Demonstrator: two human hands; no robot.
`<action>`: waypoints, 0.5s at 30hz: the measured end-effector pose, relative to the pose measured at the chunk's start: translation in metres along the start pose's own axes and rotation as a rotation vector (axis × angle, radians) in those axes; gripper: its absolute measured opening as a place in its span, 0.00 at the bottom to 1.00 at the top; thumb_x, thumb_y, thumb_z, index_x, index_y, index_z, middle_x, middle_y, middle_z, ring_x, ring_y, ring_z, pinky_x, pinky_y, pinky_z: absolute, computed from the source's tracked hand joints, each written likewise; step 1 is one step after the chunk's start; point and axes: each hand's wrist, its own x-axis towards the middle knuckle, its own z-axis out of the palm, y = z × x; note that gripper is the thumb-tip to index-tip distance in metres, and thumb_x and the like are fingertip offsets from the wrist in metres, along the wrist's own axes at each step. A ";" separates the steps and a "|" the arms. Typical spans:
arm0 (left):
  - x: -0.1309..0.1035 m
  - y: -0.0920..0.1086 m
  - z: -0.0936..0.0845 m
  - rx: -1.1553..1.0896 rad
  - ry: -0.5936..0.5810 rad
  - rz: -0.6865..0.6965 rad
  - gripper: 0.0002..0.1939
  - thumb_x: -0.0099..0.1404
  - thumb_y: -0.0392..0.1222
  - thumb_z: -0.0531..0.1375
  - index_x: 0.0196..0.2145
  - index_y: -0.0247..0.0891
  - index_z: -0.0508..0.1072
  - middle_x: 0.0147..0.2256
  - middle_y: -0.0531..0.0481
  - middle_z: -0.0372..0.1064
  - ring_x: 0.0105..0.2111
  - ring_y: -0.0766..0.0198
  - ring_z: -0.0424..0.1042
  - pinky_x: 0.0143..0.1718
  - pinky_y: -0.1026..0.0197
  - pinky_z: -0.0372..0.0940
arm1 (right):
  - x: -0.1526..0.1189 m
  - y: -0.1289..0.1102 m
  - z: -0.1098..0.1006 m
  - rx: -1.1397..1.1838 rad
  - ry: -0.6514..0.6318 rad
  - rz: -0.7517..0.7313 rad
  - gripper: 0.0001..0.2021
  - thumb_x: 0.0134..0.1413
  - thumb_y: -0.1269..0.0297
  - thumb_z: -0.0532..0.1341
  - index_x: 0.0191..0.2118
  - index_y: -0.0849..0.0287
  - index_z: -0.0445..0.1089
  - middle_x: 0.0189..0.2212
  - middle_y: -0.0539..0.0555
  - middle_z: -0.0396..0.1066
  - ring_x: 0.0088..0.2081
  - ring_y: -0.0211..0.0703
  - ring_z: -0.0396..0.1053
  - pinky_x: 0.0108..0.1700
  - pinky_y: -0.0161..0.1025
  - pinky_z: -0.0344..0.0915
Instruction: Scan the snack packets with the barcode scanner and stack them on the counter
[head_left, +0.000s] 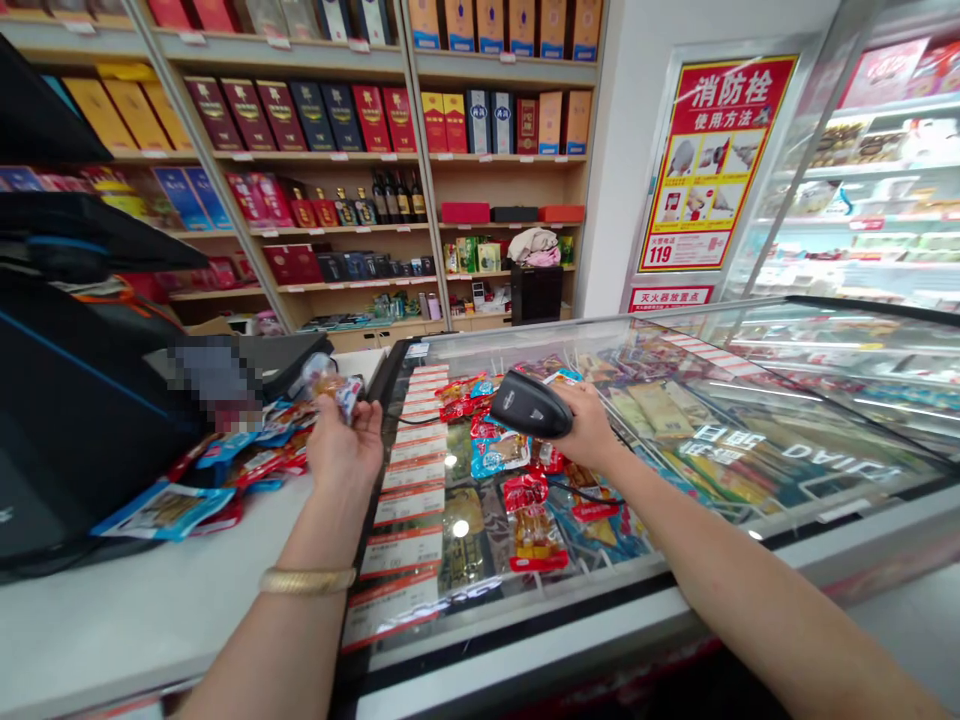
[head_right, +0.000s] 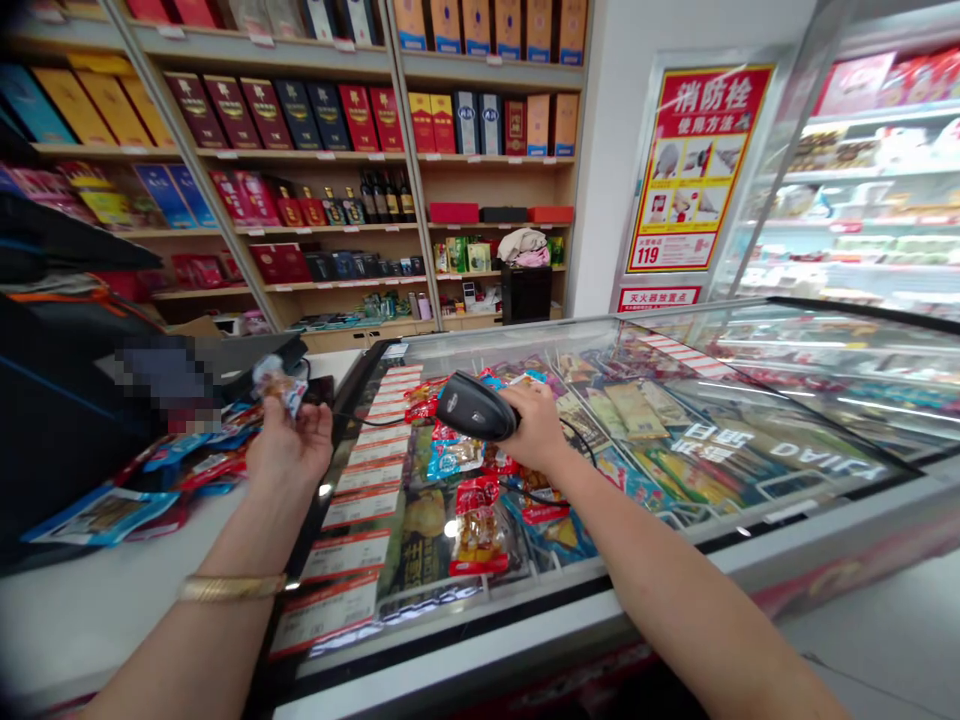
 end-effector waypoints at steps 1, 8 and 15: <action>0.005 0.005 -0.002 0.005 0.054 0.064 0.10 0.77 0.41 0.49 0.36 0.40 0.65 0.23 0.59 0.63 0.20 0.74 0.67 0.32 0.69 0.72 | 0.000 0.000 0.000 -0.001 0.000 -0.003 0.14 0.47 0.57 0.67 0.39 0.56 0.74 0.37 0.56 0.78 0.40 0.52 0.72 0.46 0.45 0.55; 0.033 0.006 -0.019 0.087 0.064 -0.008 0.09 0.74 0.35 0.50 0.39 0.42 0.70 0.38 0.51 0.72 0.38 0.73 0.76 0.40 0.71 0.71 | 0.000 0.002 0.000 -0.021 -0.005 0.012 0.13 0.46 0.55 0.66 0.37 0.55 0.74 0.33 0.54 0.77 0.38 0.50 0.72 0.44 0.43 0.54; 0.027 -0.014 -0.020 0.251 -0.125 -0.118 0.06 0.69 0.36 0.56 0.40 0.38 0.74 0.36 0.46 0.75 0.36 0.68 0.77 0.39 0.66 0.72 | 0.000 0.007 0.002 -0.029 0.032 0.035 0.13 0.46 0.57 0.66 0.38 0.56 0.75 0.34 0.55 0.77 0.38 0.50 0.72 0.44 0.43 0.54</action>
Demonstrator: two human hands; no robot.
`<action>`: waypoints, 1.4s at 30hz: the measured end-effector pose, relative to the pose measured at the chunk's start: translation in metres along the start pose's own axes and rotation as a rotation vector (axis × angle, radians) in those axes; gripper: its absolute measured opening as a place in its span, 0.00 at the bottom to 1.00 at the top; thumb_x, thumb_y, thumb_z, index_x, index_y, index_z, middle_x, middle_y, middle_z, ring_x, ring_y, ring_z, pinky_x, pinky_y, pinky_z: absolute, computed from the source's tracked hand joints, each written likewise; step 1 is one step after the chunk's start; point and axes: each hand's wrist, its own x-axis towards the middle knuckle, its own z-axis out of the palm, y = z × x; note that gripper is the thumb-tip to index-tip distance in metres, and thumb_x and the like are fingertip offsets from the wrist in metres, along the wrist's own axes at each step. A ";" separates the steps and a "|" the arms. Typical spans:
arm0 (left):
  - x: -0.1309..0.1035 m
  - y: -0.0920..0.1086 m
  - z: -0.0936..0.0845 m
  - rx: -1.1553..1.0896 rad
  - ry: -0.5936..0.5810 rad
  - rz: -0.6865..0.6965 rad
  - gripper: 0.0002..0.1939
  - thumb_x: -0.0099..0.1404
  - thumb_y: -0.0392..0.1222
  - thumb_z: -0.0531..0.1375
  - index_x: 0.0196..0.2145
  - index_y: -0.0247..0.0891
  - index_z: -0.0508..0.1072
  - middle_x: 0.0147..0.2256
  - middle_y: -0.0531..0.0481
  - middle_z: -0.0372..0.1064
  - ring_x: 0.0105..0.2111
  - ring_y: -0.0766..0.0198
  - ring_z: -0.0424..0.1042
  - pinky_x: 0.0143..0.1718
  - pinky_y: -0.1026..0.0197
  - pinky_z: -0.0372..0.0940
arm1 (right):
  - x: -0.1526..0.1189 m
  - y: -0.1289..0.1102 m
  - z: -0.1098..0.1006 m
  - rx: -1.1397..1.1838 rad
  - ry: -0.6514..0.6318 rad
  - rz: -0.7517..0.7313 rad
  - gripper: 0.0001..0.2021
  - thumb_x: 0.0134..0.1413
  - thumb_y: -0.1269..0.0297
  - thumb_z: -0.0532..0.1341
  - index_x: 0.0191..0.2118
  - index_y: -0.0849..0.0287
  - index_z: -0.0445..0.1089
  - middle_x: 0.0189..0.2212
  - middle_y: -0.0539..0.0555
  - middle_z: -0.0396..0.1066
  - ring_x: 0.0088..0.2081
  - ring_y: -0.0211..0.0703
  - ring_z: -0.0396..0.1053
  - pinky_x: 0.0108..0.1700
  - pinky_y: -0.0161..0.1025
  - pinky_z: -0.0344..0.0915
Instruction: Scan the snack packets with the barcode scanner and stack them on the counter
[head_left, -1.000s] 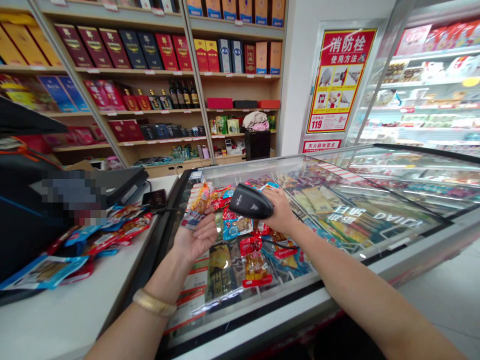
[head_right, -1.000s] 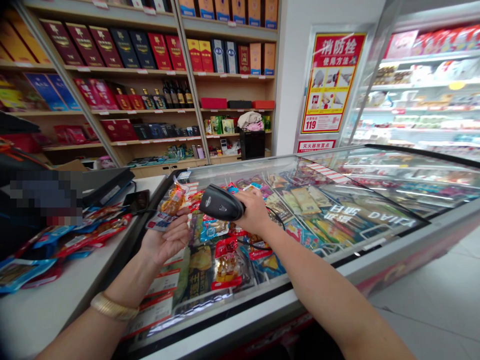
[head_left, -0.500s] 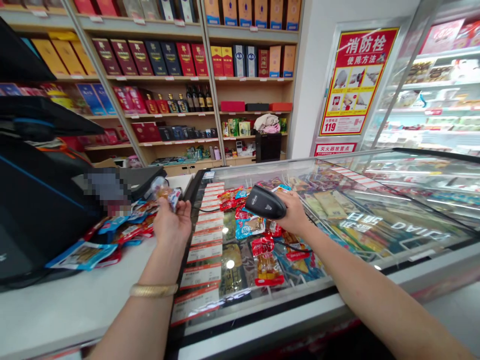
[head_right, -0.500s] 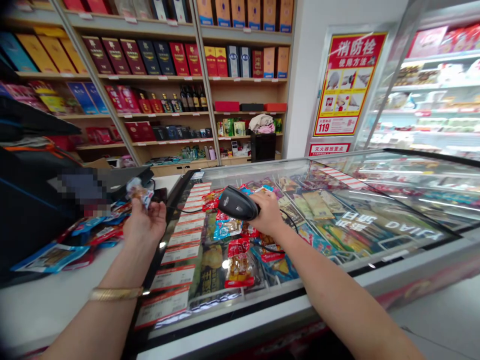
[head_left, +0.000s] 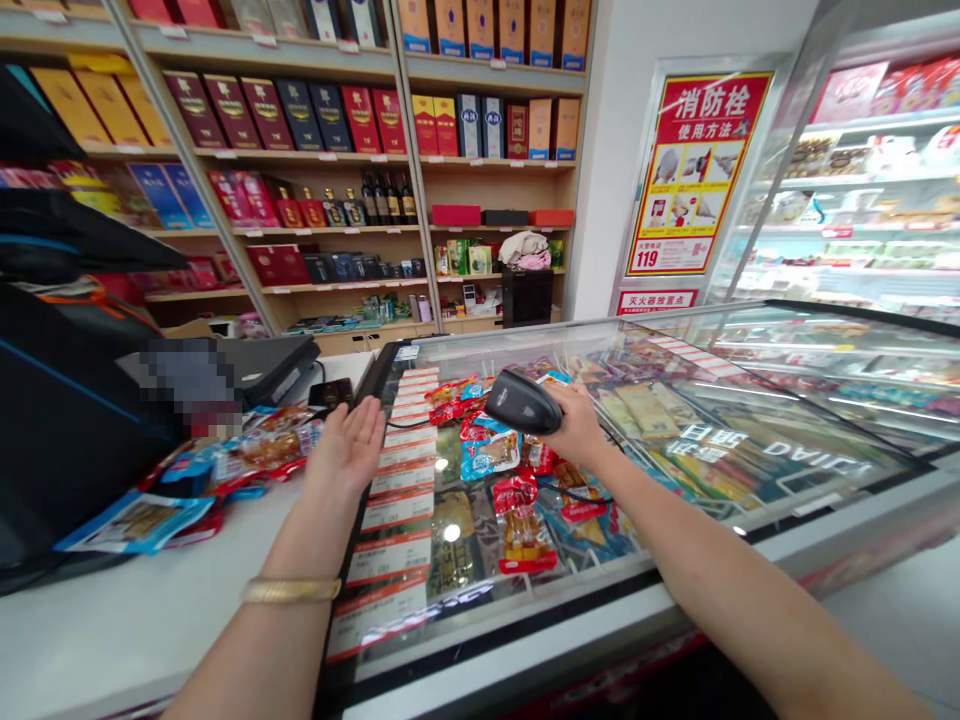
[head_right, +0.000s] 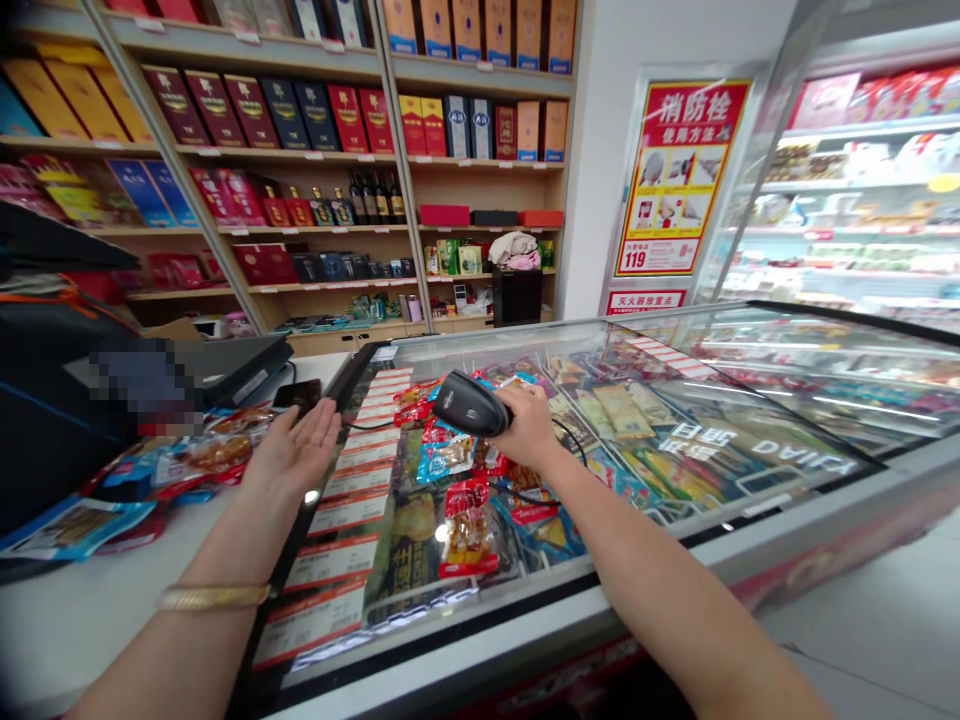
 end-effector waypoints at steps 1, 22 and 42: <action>-0.005 -0.006 0.002 0.095 -0.080 0.054 0.03 0.66 0.36 0.61 0.38 0.38 0.75 0.35 0.46 0.76 0.36 0.67 0.77 0.41 0.65 0.72 | 0.000 0.000 0.000 -0.001 0.003 0.001 0.13 0.46 0.57 0.66 0.39 0.57 0.75 0.34 0.55 0.77 0.38 0.50 0.72 0.44 0.43 0.54; -0.032 -0.062 0.009 0.668 -0.511 0.211 0.23 0.46 0.57 0.70 0.32 0.36 0.77 0.25 0.50 0.73 0.24 0.63 0.67 0.27 0.62 0.63 | 0.002 0.006 -0.002 -0.047 0.076 0.039 0.15 0.44 0.55 0.68 0.38 0.57 0.74 0.33 0.56 0.77 0.39 0.52 0.72 0.43 0.43 0.55; -0.039 -0.049 0.011 1.003 -0.365 0.697 0.04 0.55 0.40 0.62 0.24 0.40 0.75 0.21 0.54 0.66 0.27 0.62 0.67 0.30 0.64 0.61 | 0.004 -0.004 -0.003 -0.044 -0.106 -0.009 0.10 0.48 0.56 0.66 0.34 0.55 0.71 0.32 0.53 0.75 0.36 0.47 0.69 0.41 0.41 0.51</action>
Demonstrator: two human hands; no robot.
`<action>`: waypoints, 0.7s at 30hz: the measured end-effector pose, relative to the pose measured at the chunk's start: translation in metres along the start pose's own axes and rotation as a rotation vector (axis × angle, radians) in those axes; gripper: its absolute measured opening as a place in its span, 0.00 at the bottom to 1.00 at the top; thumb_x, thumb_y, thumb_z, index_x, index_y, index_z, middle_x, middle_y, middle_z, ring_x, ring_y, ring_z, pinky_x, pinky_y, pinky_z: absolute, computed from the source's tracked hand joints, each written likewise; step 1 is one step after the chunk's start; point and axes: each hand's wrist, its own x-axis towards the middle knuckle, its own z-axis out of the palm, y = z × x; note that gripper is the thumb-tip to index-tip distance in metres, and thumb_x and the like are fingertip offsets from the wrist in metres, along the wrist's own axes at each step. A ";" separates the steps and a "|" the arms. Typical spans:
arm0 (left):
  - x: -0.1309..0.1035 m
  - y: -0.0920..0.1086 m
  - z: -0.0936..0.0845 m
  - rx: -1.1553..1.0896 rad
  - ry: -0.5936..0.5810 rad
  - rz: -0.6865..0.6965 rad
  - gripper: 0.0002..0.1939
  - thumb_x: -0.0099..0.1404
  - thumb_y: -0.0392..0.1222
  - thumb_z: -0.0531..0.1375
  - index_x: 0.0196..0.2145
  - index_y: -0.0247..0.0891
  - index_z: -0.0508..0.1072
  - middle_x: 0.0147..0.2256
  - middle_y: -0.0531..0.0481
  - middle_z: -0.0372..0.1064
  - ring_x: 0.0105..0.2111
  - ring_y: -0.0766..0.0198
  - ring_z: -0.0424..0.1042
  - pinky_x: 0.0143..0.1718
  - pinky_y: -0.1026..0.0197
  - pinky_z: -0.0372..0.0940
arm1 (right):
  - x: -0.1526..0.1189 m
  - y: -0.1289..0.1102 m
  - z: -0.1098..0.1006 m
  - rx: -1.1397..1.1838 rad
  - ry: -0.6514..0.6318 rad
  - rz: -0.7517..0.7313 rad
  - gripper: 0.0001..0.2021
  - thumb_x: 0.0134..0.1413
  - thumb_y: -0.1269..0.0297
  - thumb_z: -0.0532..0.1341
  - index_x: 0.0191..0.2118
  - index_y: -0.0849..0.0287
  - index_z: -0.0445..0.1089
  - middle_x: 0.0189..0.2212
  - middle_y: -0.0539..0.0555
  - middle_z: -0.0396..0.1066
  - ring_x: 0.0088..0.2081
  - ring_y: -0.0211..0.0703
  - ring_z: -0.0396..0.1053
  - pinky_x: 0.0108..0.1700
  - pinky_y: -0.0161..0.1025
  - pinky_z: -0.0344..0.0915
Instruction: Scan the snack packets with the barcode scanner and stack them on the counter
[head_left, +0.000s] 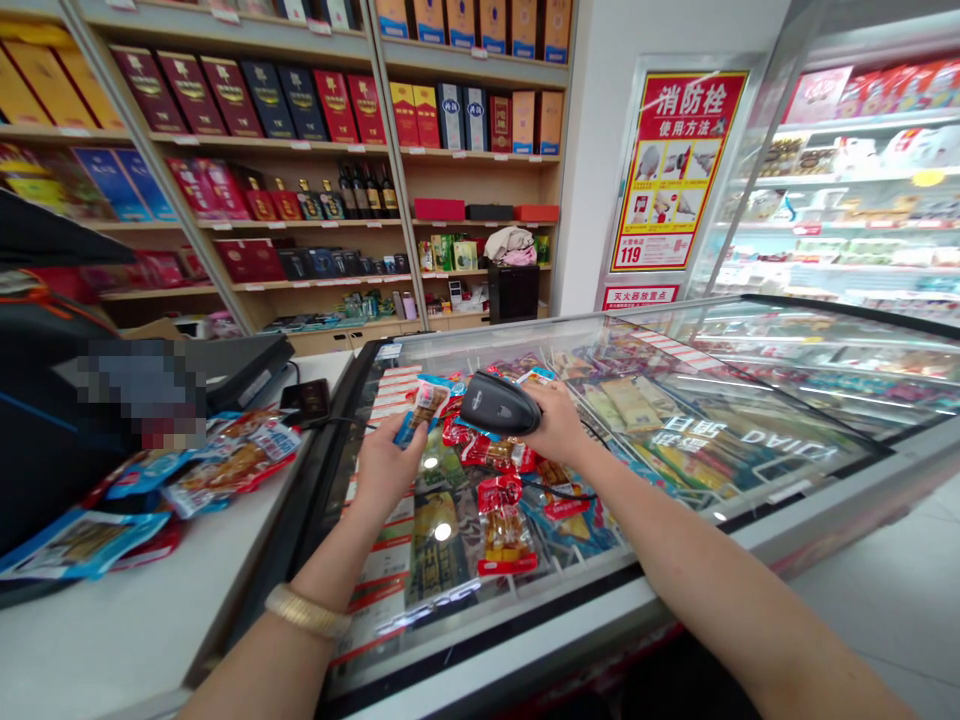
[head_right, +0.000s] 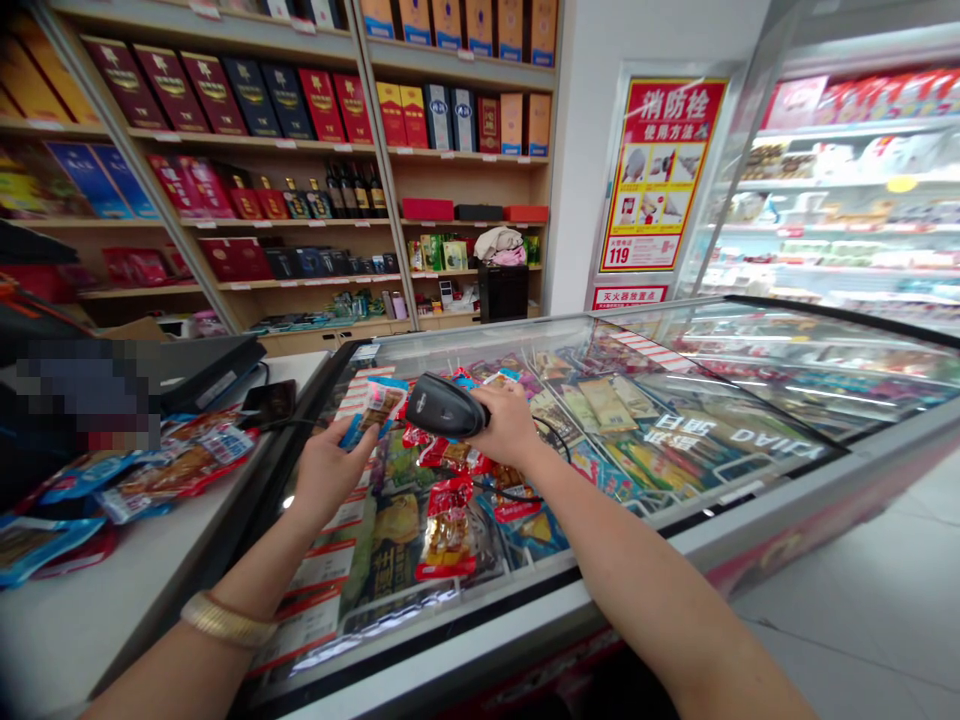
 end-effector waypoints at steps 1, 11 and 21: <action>0.000 0.000 0.000 -0.016 0.005 -0.013 0.04 0.55 0.39 0.62 0.24 0.39 0.74 0.20 0.54 0.66 0.28 0.61 0.68 0.30 0.64 0.61 | 0.000 0.000 0.000 0.007 0.004 0.001 0.10 0.48 0.56 0.66 0.33 0.55 0.71 0.32 0.53 0.75 0.36 0.47 0.69 0.41 0.41 0.51; 0.020 0.010 -0.023 -0.846 0.293 -0.391 0.03 0.65 0.32 0.60 0.37 0.37 0.72 0.32 0.51 0.75 0.31 0.66 0.78 0.36 0.64 0.75 | -0.003 0.003 0.002 0.025 0.079 0.008 0.13 0.44 0.58 0.68 0.38 0.55 0.75 0.35 0.54 0.78 0.38 0.50 0.72 0.43 0.43 0.55; 0.061 -0.014 -0.087 -1.265 0.631 -0.712 0.23 0.69 0.21 0.47 0.57 0.30 0.68 0.45 0.41 0.74 0.35 0.72 0.78 0.32 0.79 0.71 | -0.005 0.006 0.008 0.039 0.100 0.009 0.15 0.45 0.55 0.68 0.39 0.55 0.75 0.36 0.54 0.80 0.40 0.50 0.74 0.43 0.42 0.56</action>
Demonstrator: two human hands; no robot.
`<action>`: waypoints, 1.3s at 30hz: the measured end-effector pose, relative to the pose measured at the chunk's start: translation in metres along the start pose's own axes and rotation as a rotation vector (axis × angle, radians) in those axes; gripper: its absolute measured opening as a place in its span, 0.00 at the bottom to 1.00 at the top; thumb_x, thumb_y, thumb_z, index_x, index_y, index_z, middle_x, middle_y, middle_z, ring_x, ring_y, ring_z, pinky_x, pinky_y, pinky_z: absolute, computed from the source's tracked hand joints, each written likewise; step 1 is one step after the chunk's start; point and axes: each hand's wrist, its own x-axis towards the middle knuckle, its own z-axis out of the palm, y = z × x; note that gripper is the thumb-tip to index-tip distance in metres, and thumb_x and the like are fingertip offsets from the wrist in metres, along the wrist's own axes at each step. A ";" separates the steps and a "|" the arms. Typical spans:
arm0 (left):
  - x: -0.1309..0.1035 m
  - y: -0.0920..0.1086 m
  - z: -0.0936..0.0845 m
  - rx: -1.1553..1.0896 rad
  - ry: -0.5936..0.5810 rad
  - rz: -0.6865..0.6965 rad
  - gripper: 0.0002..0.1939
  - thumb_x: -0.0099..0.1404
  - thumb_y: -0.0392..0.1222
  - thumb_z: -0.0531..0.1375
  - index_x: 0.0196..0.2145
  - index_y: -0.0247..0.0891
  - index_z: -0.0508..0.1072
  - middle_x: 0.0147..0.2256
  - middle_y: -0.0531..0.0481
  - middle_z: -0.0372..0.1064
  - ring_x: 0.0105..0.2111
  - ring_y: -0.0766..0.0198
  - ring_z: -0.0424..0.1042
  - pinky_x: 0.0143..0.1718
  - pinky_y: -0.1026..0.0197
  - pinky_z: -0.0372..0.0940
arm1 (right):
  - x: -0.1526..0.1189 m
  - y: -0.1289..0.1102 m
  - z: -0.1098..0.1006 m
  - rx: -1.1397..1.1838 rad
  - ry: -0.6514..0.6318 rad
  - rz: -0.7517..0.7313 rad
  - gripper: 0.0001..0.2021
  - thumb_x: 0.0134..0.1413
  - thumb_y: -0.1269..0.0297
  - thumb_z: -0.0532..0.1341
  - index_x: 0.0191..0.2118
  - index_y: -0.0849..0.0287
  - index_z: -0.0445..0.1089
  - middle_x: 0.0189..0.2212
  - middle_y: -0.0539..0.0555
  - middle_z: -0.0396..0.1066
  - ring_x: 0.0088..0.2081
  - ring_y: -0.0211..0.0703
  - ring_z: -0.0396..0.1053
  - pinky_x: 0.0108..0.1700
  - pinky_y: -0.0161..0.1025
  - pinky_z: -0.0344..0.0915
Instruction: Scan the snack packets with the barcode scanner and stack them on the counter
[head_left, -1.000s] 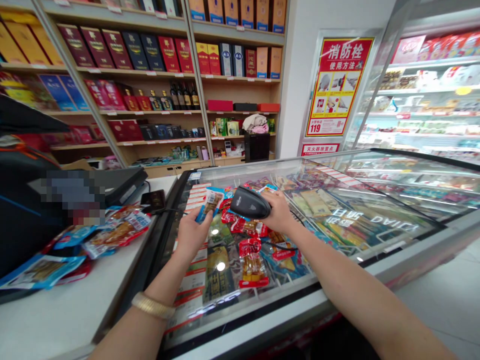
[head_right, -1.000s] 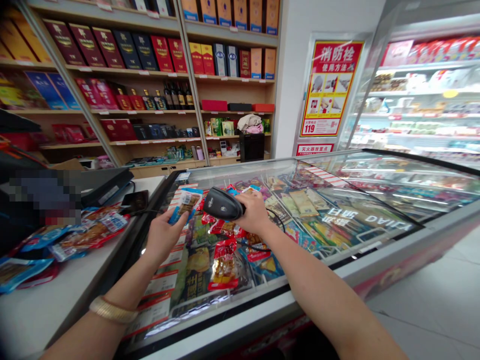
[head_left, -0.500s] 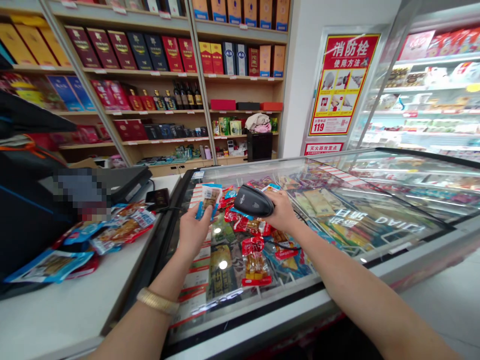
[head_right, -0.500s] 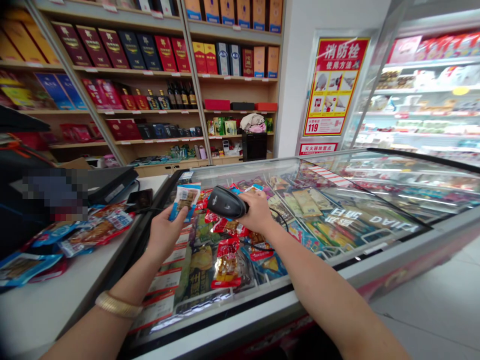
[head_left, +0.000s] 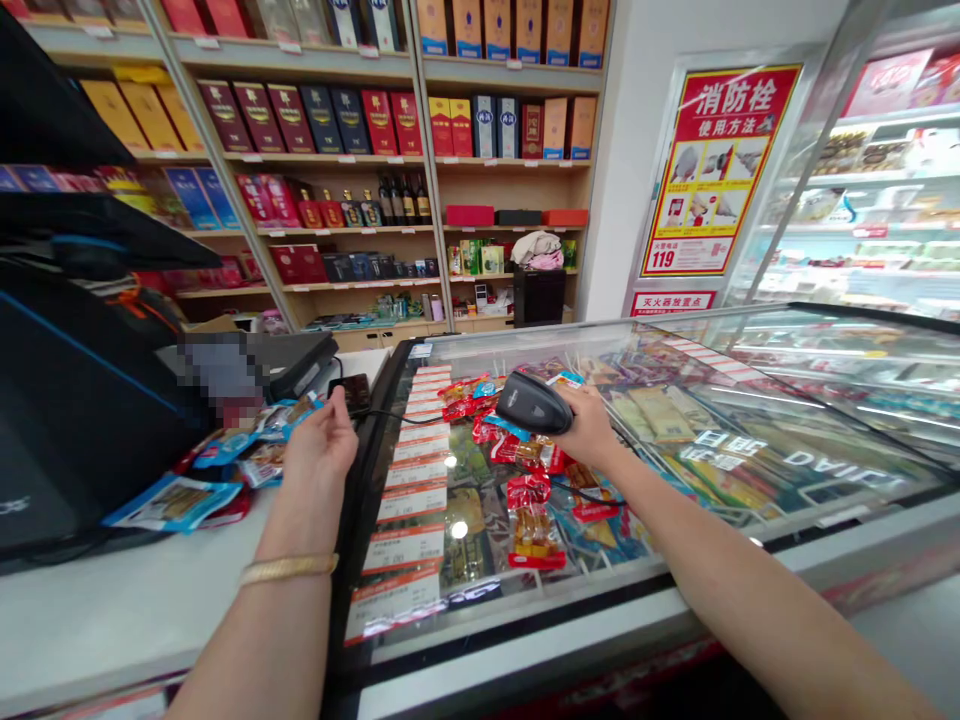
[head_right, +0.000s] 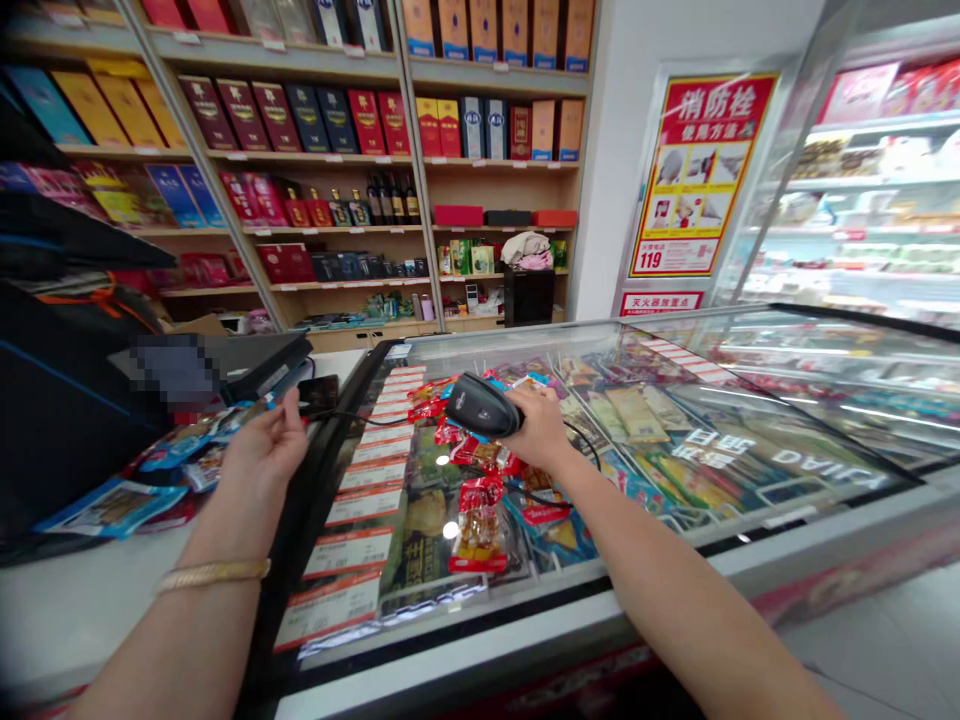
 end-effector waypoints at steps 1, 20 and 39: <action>-0.002 -0.002 0.000 -0.006 -0.004 -0.026 0.23 0.70 0.23 0.46 0.59 0.28 0.66 0.45 0.40 0.74 0.34 0.71 0.79 0.31 0.78 0.72 | 0.000 0.001 0.000 -0.001 -0.002 0.003 0.14 0.45 0.56 0.68 0.39 0.55 0.76 0.35 0.54 0.79 0.39 0.50 0.74 0.43 0.42 0.56; -0.089 -0.077 -0.016 1.343 -1.281 -0.005 0.21 0.52 0.38 0.70 0.46 0.38 0.80 0.41 0.44 0.80 0.41 0.55 0.78 0.47 0.53 0.73 | 0.004 0.007 -0.003 -0.045 0.018 0.030 0.10 0.46 0.58 0.67 0.34 0.56 0.74 0.33 0.54 0.78 0.36 0.48 0.72 0.41 0.41 0.54; -0.081 -0.107 -0.031 1.406 -1.450 0.426 0.15 0.66 0.48 0.57 0.34 0.37 0.80 0.31 0.48 0.77 0.31 0.60 0.74 0.36 0.59 0.71 | 0.004 0.008 -0.004 -0.077 0.069 0.120 0.12 0.44 0.59 0.67 0.37 0.57 0.75 0.36 0.56 0.79 0.40 0.52 0.74 0.41 0.42 0.57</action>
